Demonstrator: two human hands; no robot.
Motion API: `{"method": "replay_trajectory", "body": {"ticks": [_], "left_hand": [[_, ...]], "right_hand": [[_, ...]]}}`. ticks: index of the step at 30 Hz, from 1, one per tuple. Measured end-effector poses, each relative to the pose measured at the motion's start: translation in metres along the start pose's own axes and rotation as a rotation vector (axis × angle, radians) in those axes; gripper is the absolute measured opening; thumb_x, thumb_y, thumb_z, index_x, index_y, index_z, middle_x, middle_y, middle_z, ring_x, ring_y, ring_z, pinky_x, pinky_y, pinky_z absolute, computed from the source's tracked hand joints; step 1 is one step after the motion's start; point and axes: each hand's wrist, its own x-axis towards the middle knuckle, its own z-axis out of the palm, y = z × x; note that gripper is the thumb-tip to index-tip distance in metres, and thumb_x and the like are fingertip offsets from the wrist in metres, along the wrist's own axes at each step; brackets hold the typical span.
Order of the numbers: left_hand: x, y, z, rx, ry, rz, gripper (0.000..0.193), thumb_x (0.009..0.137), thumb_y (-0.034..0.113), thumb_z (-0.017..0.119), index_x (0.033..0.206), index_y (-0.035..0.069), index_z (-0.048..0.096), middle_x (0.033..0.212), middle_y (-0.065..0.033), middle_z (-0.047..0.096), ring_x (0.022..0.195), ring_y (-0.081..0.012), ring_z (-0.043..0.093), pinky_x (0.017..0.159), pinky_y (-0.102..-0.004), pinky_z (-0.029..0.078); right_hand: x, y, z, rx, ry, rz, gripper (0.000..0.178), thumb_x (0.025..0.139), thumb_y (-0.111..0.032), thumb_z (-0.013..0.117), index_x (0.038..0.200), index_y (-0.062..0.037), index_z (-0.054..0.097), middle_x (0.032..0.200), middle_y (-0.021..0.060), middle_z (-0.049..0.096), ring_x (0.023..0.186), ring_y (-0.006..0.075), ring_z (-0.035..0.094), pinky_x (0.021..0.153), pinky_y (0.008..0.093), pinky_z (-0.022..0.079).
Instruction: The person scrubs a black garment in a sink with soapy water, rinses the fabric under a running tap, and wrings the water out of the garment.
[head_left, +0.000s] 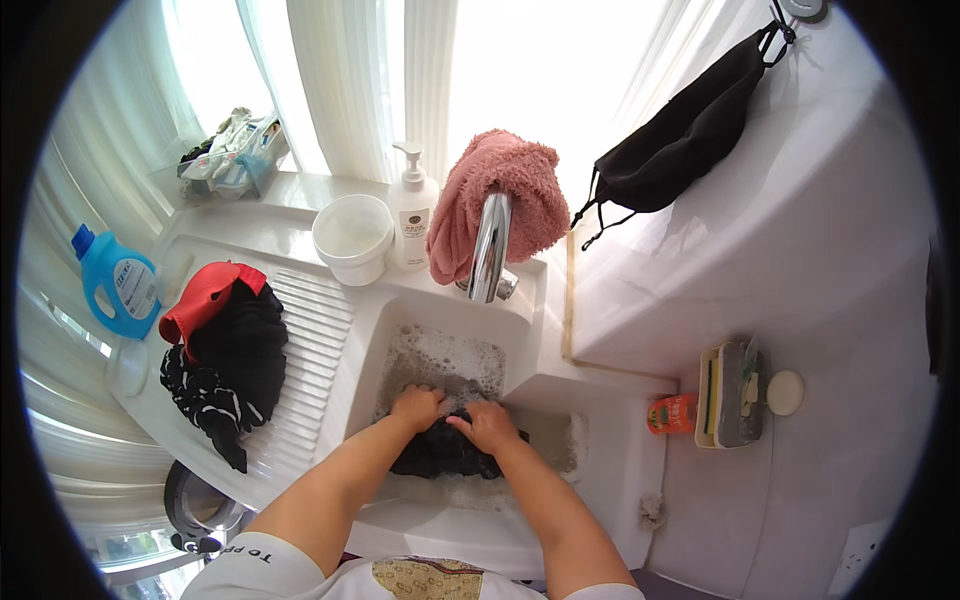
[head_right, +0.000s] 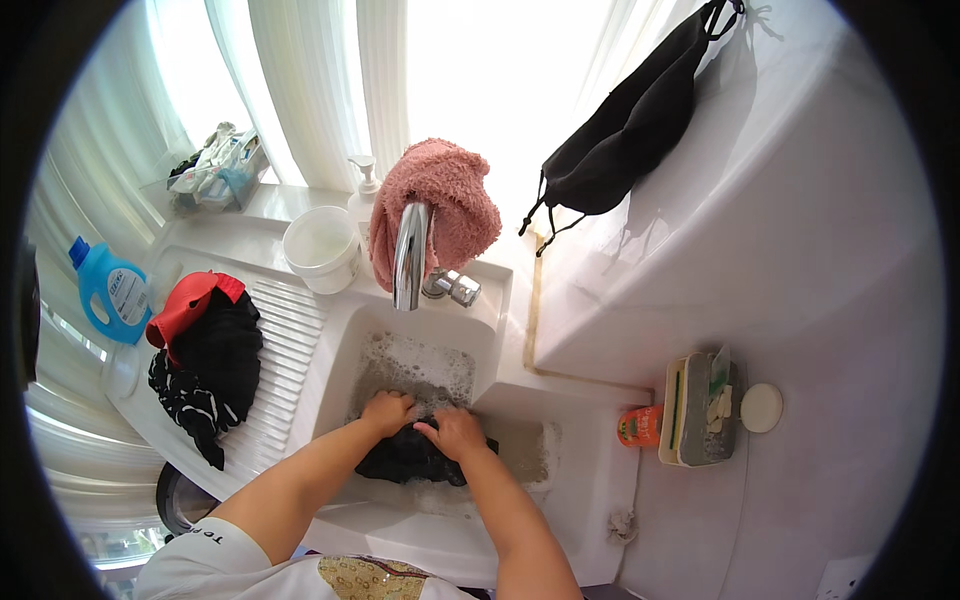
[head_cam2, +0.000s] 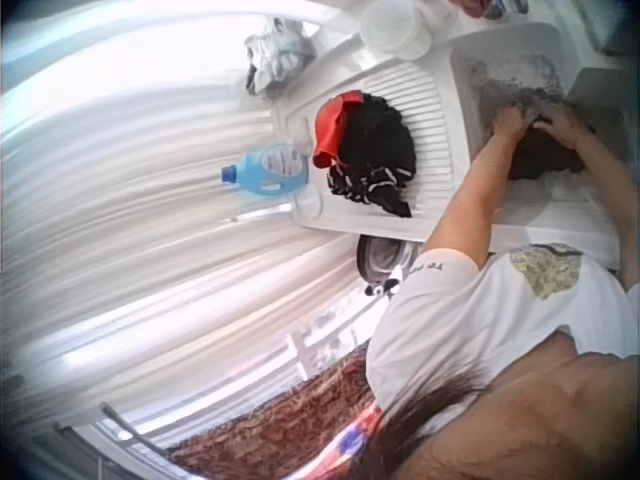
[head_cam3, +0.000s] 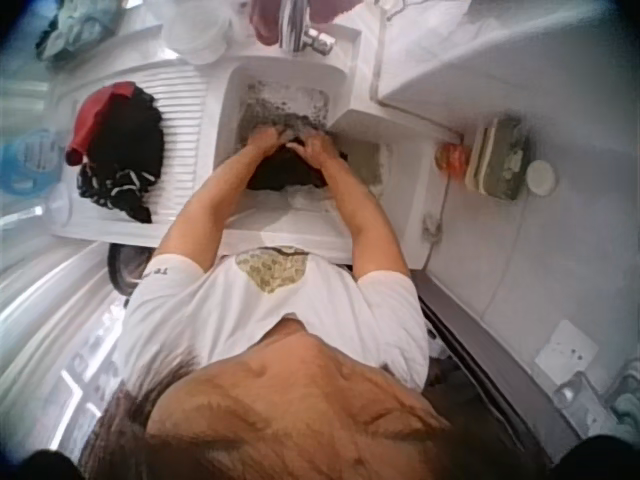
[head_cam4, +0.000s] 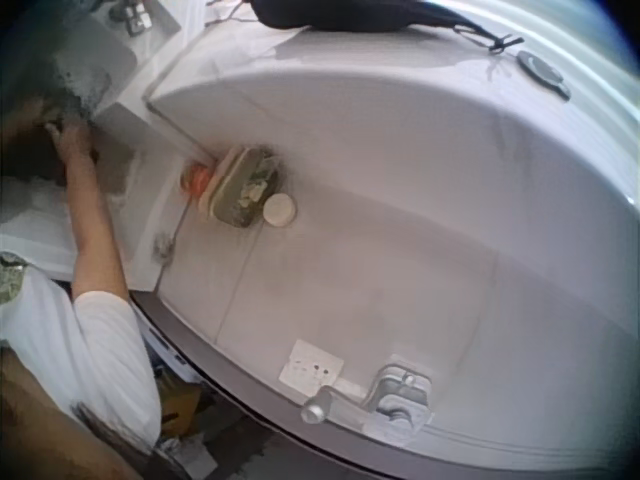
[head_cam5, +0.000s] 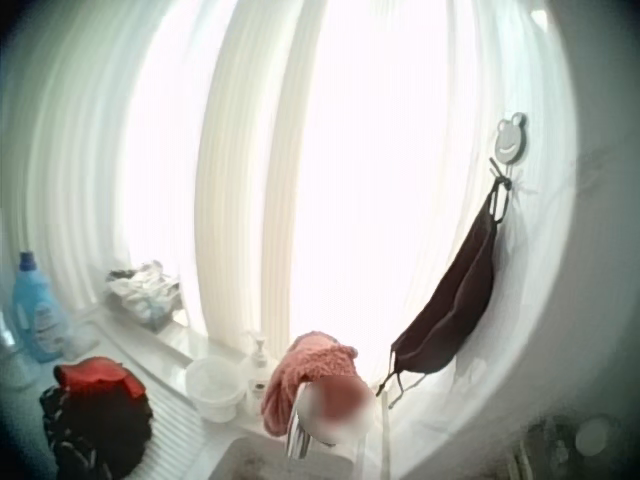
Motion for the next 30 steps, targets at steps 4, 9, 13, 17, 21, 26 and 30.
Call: {"method": "replay_trajectory", "body": {"ticks": [4,9,13,17,21,26,30], "left_hand": [[-0.036,0.019,-0.038,-0.122,0.1,0.06,0.026,0.085,0.038,0.06,0.093,0.014,0.067,0.106,-0.0086,0.062,0.105,-0.034,0.053,0.083,-0.0449,0.047],[-0.116,0.048,-0.098,-0.112,0.239,0.774,0.023,0.077,0.032,0.072,0.092,0.015,0.067,0.105,-0.0028,0.061,0.106,-0.0344,0.05,0.089,-0.0447,0.042],[-0.154,0.046,-0.102,-0.393,0.173,0.891,0.046,0.073,0.041,0.075,0.108,0.015,0.062,0.125,-0.0106,0.05,0.114,-0.0399,0.044,0.094,-0.0503,0.037],[-0.163,0.059,-0.092,-0.184,0.121,0.197,0.079,0.076,0.065,0.06,0.14,0.023,0.039,0.147,-0.0189,0.025,0.128,-0.0468,0.028,0.099,-0.0627,0.029],[-0.141,0.056,-0.047,0.012,-0.297,-0.131,0.074,0.08,0.075,0.041,0.141,0.032,0.038,0.147,-0.0174,0.026,0.132,-0.0452,0.026,0.1,-0.0678,0.026],[-0.091,0.036,-0.024,0.024,-0.289,-0.066,0.054,0.088,0.063,0.042,0.12,0.022,0.056,0.136,-0.0168,0.04,0.127,-0.0397,0.034,0.093,-0.0623,0.036],[-0.054,0.025,-0.01,-0.001,-0.236,-0.088,0.048,0.091,0.058,0.04,0.106,0.019,0.063,0.112,-0.0153,0.061,0.105,-0.0328,0.057,0.082,-0.0495,0.048]], "right_hand": [[-0.015,0.001,-0.027,0.323,0.153,0.046,0.062,0.08,-0.061,0.059,0.102,-0.0029,0.06,0.104,0.0172,0.06,0.097,0.0316,0.057,0.084,0.042,0.046],[-0.035,-0.013,-0.059,0.888,0.028,0.623,0.068,0.084,-0.06,0.057,0.129,-0.0091,0.053,0.112,0.0138,0.058,0.104,0.024,0.055,0.092,0.033,0.041],[-0.07,-0.046,-0.063,0.14,-0.422,0.291,0.068,0.079,-0.066,0.057,0.129,-0.0188,0.055,0.143,0.0194,0.034,0.13,0.0356,0.034,0.106,0.0471,0.028],[-0.114,-0.082,-0.058,-0.036,-0.454,0.176,0.083,0.066,-0.078,0.057,0.127,-0.0209,0.057,0.155,0.0208,-0.004,0.141,0.0431,-0.009,0.1,0.0742,0.009],[-0.105,-0.083,-0.034,-0.16,-0.384,0.046,0.071,0.077,-0.067,0.055,0.12,-0.0104,0.058,0.152,0.0201,0.012,0.14,0.0425,0.003,0.101,0.0728,0.015],[-0.071,-0.046,0.009,-0.189,0.003,-0.138,0.043,0.08,-0.047,0.059,0.095,-0.0068,0.064,0.116,0.0157,0.053,0.118,0.0339,0.042,0.095,0.0622,0.032],[-0.041,-0.027,0.025,-0.144,0.017,-0.024,0.036,0.081,-0.043,0.057,0.087,-0.0083,0.067,0.097,0.0121,0.062,0.099,0.0334,0.056,0.08,0.0562,0.042]]}}
